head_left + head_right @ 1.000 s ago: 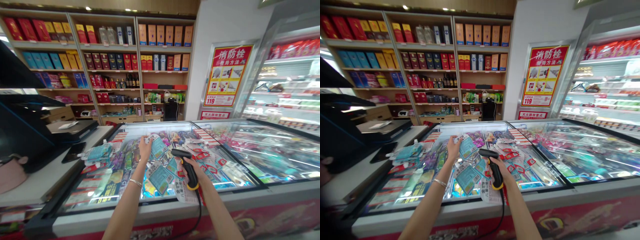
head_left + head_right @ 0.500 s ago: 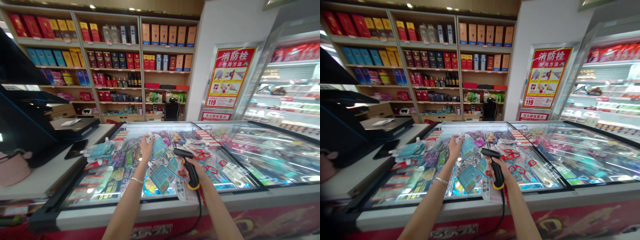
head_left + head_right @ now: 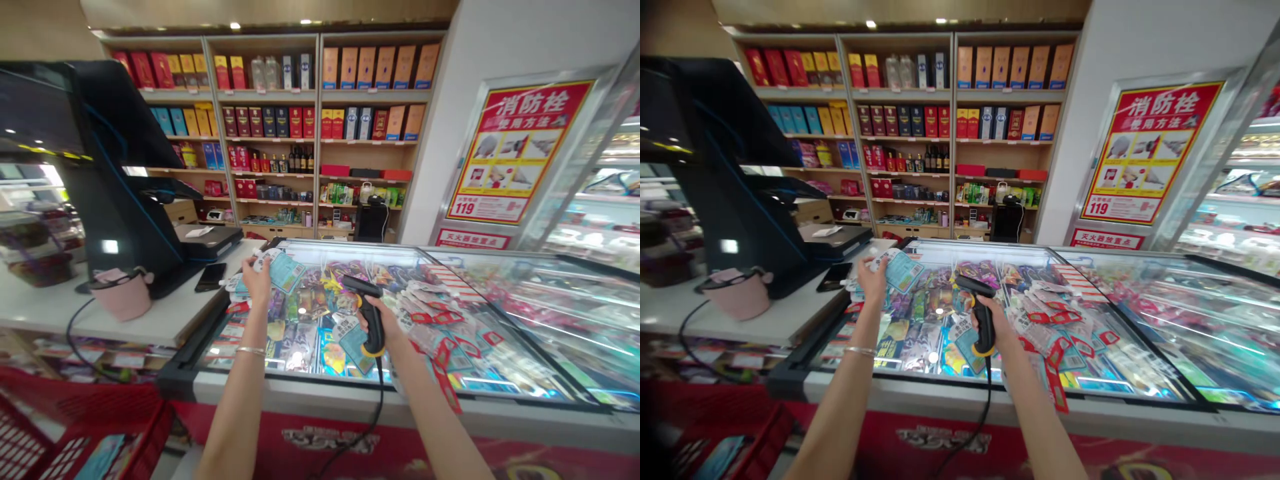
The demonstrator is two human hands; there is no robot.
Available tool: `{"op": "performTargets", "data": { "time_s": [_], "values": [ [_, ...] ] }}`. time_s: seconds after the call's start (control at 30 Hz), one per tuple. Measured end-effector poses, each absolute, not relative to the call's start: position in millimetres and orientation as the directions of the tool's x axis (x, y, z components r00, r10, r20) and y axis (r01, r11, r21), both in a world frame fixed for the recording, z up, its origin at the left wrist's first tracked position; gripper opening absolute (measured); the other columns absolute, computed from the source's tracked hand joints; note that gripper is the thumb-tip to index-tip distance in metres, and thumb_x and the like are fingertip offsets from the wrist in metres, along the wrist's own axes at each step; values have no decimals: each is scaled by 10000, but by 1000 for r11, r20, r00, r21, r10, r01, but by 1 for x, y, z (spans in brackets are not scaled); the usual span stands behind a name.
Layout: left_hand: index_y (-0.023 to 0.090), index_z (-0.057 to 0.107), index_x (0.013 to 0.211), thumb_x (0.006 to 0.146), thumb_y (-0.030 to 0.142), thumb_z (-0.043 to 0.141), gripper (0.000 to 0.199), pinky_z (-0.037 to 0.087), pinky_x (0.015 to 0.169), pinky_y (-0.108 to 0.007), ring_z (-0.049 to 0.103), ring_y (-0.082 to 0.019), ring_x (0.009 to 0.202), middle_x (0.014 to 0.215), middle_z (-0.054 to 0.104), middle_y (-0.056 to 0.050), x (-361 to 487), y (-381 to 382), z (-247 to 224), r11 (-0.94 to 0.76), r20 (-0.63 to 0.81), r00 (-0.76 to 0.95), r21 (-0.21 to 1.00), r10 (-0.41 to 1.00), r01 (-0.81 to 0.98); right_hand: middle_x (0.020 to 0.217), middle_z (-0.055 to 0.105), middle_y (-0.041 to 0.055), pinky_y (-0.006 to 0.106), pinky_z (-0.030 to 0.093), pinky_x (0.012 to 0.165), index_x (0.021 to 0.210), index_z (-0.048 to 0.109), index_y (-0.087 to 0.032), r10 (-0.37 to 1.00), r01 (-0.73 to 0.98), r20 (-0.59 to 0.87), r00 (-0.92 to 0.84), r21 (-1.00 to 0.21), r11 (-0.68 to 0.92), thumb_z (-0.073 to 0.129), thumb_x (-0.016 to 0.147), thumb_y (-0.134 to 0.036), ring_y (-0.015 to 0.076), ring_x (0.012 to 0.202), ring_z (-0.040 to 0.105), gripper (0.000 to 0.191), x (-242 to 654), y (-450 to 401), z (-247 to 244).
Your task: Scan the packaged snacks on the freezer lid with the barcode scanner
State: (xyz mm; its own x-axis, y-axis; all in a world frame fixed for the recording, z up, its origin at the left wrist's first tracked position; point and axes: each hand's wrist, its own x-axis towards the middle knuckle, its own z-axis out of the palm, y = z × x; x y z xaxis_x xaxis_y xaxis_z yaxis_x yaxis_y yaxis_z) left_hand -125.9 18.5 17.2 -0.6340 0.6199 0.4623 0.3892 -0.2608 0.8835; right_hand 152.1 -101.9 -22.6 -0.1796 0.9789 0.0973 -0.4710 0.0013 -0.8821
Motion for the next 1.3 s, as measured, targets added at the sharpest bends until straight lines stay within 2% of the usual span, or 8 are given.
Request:
{"op": "performTargets", "data": {
  "time_s": [0.23, 0.4, 0.5, 0.57, 0.67, 0.9, 1.03, 1.3],
  "values": [
    [209, 479, 928, 709, 327, 666, 311, 435, 875, -370, 581, -222, 915, 933, 599, -58, -206, 29, 6, -144, 355, -790, 934, 501, 328, 627, 596, 17, 209, 345, 352, 792, 635, -159, 957, -577, 88, -277, -811, -93, 586, 720, -415, 75, 387, 392, 271, 74, -71, -31],
    [163, 434, 1132, 768, 251, 585, 404, 429, 916, -385, 586, -240, 1014, 1046, 609, -126, -214, 50, 0, -129, 353, -785, 933, 508, 336, 651, 613, 23, 197, 353, 359, 784, 644, -151, 927, -602, 68, -370, -777, -184, 611, 704, -409, 70, 395, 417, 273, 43, -58, -45],
    [112, 495, 1147, 783, 251, 558, 395, 371, 1000, -439, 469, -295, 1213, 1299, 471, -225, -209, 54, -17, -76, 468, -699, 855, 541, 513, 584, 593, 16, 194, 345, 365, 780, 652, -150, 921, -587, 18, -389, -775, -233, 611, 697, -415, 76, 392, 415, 280, 34, -58, -58],
    [123, 572, 1100, 810, 281, 527, 333, 303, 1041, -517, 364, -337, 1300, 1405, 377, -217, -204, 52, -34, -5, 537, -610, 753, 583, 658, 518, 562, 8, 197, 337, 369, 776, 658, -151, 918, -560, -38, -394, -782, -273, 594, 703, -435, 87, 390, 413, 300, 31, -60, -66],
    [154, 613, 1121, 854, 305, 455, 345, 296, 1020, -581, 356, -362, 1297, 1419, 397, -178, -199, 48, -55, 74, 546, -516, 636, 661, 768, 464, 532, 1, 202, 328, 379, 784, 662, -141, 902, -491, -140, -408, -800, -346, 577, 707, -463, 95, 383, 418, 342, 29, -60, -75],
    [120, 606, 1205, 863, 318, 438, 430, 322, 1052, -470, 387, -347, 1280, 1418, 399, -191, -201, 51, -61, 68, 561, -470, 591, 681, 804, 481, 536, -11, 207, 313, 395, 838, 663, -133, 885, -463, -165, -435, -802, -377, 591, 693, -466, 89, 383, 418, 371, 26, -60, -80],
    [102, 580, 1236, 862, 318, 435, 456, 325, 1059, -461, 390, -339, 1282, 1424, 390, -196, -203, 52, -61, 25, 586, -477, 614, 655, 789, 541, 572, 2, 216, 319, 400, 857, 659, -125, 891, -466, -159, -426, -805, -366, 600, 695, -468, 79, 385, 413, 384, 27, -62, -80],
    [83, 570, 1236, 853, 267, 423, 449, 316, 1070, -451, 385, -323, 1291, 1407, 417, -193, -204, 52, -67, -7, 586, -456, 619, 670, 785, 464, 535, -7, 212, 340, 382, 797, 657, -137, 922, -502, -121, -368, -809, -306, 587, 717, -457, 96, 378, 433, 336, 36, -60, -64]
  ]
}}
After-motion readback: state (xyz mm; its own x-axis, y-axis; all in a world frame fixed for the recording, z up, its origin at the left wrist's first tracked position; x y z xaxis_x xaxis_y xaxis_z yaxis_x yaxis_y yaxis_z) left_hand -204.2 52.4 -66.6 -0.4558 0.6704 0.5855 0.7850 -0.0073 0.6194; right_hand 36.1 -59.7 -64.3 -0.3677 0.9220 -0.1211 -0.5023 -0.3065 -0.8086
